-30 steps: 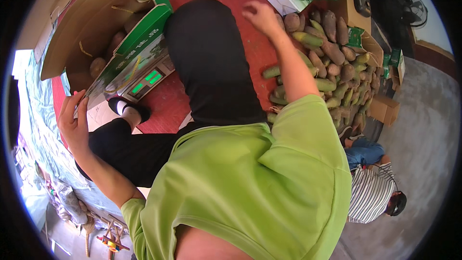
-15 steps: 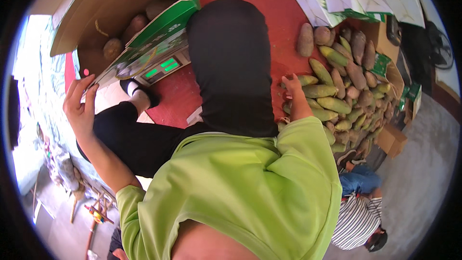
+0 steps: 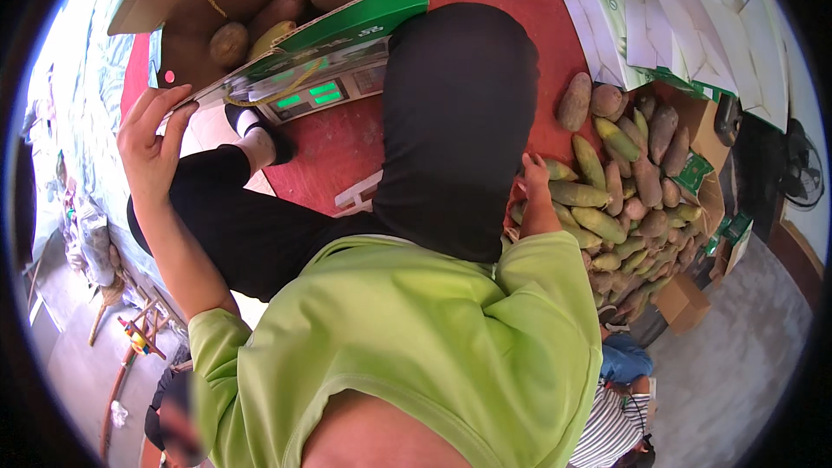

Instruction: Sorting and weighing green radishes into packaging boxes.

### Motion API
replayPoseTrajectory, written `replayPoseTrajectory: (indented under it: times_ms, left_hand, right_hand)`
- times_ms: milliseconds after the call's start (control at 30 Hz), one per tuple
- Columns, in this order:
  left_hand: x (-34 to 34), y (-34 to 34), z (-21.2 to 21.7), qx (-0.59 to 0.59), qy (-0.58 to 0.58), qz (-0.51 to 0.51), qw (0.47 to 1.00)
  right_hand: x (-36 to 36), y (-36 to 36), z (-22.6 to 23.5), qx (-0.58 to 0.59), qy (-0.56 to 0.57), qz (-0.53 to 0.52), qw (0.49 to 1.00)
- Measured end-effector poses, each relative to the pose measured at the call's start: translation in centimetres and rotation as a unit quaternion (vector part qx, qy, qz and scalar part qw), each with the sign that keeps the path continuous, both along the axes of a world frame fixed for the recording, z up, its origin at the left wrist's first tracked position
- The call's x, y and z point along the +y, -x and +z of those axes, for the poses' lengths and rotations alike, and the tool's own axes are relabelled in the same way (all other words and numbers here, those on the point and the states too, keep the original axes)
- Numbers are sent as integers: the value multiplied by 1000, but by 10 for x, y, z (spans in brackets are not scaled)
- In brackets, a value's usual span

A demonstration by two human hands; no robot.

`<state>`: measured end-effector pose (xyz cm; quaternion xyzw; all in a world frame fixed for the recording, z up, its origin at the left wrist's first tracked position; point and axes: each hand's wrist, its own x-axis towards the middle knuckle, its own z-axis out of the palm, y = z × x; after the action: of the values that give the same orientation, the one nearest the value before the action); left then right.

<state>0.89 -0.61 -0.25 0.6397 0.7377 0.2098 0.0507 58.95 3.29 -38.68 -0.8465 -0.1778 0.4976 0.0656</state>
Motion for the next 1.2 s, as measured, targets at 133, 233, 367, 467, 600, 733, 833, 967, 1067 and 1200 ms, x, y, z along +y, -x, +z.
replayPoseTrajectory:
  times_ms: [133, 233, 367, 467, 600, 733, 833, 967, 1067, 1200]
  left_hand:
    - [0, -1, 7, 10, -6, -24, 1000]
    - [11, -3, -6, -35, -32, -40, 998]
    - [1, -2, 3, 4, -27, -34, 999]
    - [-1, -1, 5, -3, -32, -38, 999]
    - [-2, 1, 5, -1, -66, -46, 997]
    - [-4, 0, 7, -9, -74, -44, 996]
    - [-6, 0, 8, -5, -81, -46, 996]
    - [-7, 6, 5, 10, -90, -55, 994]
    - [-6, 4, 9, 14, -67, -51, 996]
    - [2, 5, 8, 21, -71, -80, 994]
  right_hand:
    - [3, -4, -29, 27, -43, -5, 999]
    - [-5, -56, -52, 49, -236, 23, 970]
    - [14, 3, -21, 68, -254, 106, 959]
    - [25, 10, 0, 59, -281, 160, 944]
    - [36, 16, 20, 51, -310, 231, 921]
    - [45, 20, 34, 42, -337, 297, 893]
    - [57, 21, 43, 36, -358, 345, 867]
    - [88, 32, 52, 30, -391, 407, 825]
    - [121, 39, 68, 19, -427, 444, 787]
    - [157, 56, 106, 7, -466, 495, 733]
